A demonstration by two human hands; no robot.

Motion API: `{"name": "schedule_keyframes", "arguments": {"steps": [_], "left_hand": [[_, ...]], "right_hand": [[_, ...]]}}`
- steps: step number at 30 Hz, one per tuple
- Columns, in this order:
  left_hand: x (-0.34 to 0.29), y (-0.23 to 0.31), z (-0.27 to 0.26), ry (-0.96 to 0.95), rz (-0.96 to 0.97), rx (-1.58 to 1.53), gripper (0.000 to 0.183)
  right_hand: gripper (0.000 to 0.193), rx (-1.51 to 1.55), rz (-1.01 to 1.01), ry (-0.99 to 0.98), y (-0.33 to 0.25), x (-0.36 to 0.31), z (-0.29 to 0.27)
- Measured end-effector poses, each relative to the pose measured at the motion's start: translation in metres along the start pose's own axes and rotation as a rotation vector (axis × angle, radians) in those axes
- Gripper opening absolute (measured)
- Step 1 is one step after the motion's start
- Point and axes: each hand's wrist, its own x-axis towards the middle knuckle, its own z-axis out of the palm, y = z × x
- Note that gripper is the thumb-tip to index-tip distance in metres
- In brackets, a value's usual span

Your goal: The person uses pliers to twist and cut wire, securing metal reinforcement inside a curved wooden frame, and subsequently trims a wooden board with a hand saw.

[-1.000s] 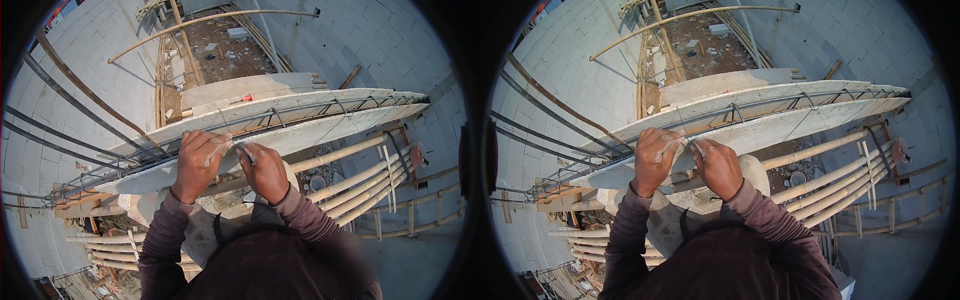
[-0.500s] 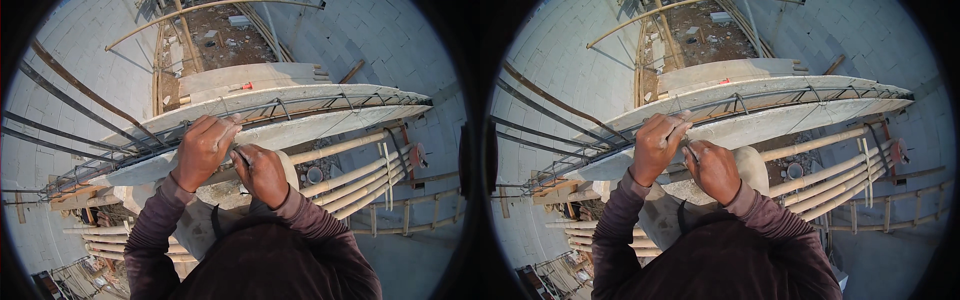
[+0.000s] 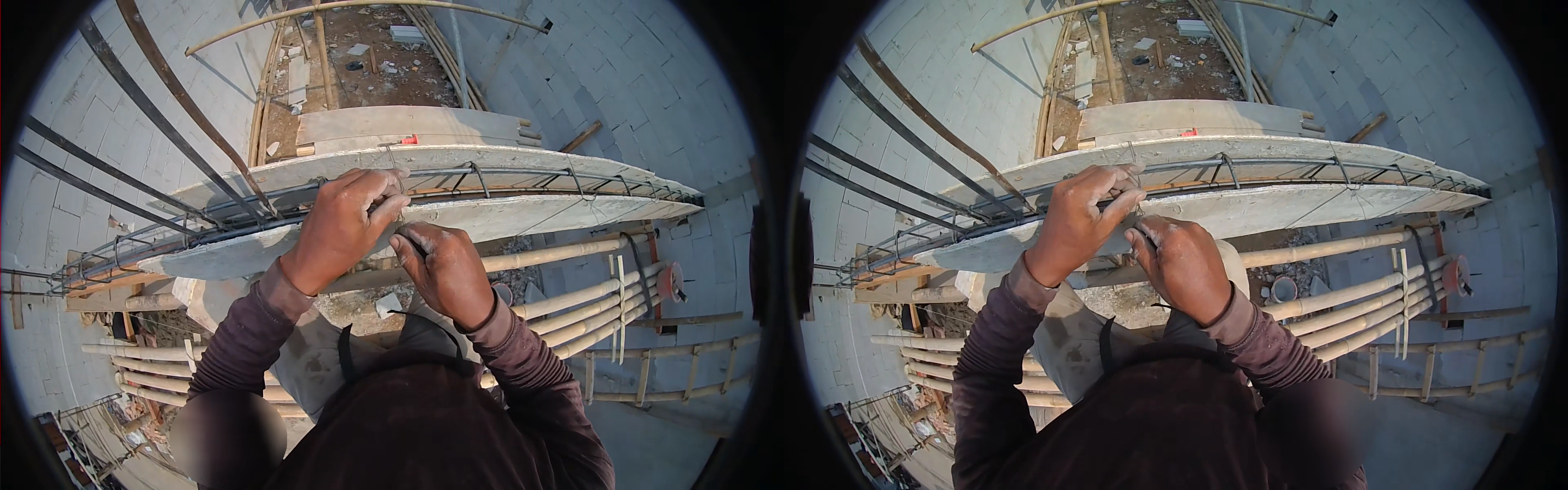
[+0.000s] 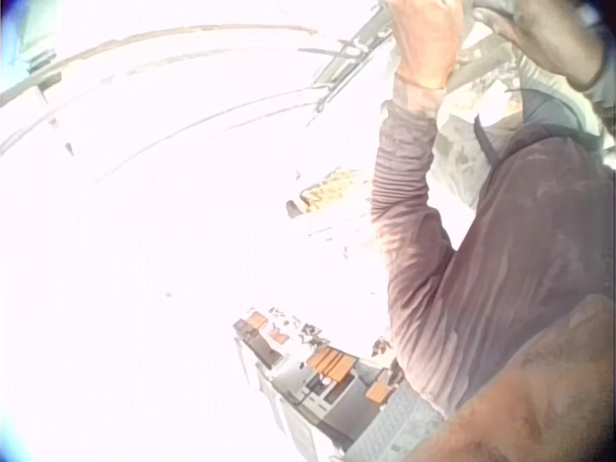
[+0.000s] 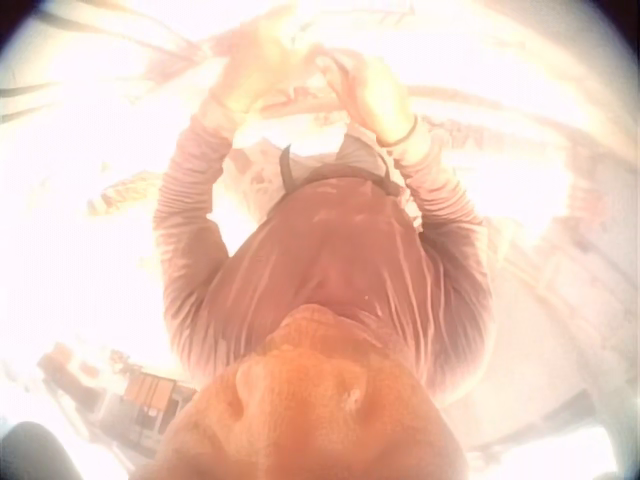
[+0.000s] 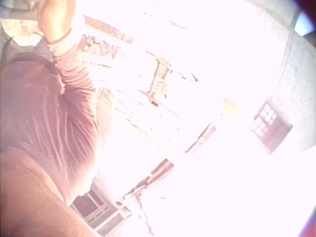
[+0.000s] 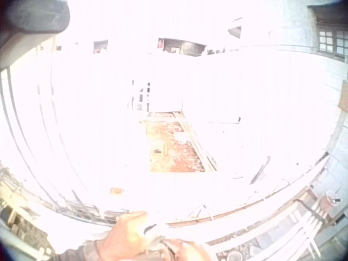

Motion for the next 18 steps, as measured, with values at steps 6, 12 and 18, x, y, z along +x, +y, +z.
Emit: {"name": "schedule_keyframes", "arguments": {"steps": [6, 12, 18], "left_hand": [[0.008, 0.0, -0.005, -0.104, -0.07, -0.038, 0.017], [0.006, 0.002, 0.001, 0.01, 0.013, -0.022, 0.016], [0.011, 0.009, 0.002, -0.074, -0.23, -0.094, 0.016]], "right_hand": [[0.016, -0.052, 0.016, 0.049, 0.006, -0.007, 0.005], [0.014, -0.167, -0.014, 0.049, 0.007, -0.012, 0.006], [0.013, -0.229, 0.002, 0.041, 0.001, -0.011, 0.017]]}}
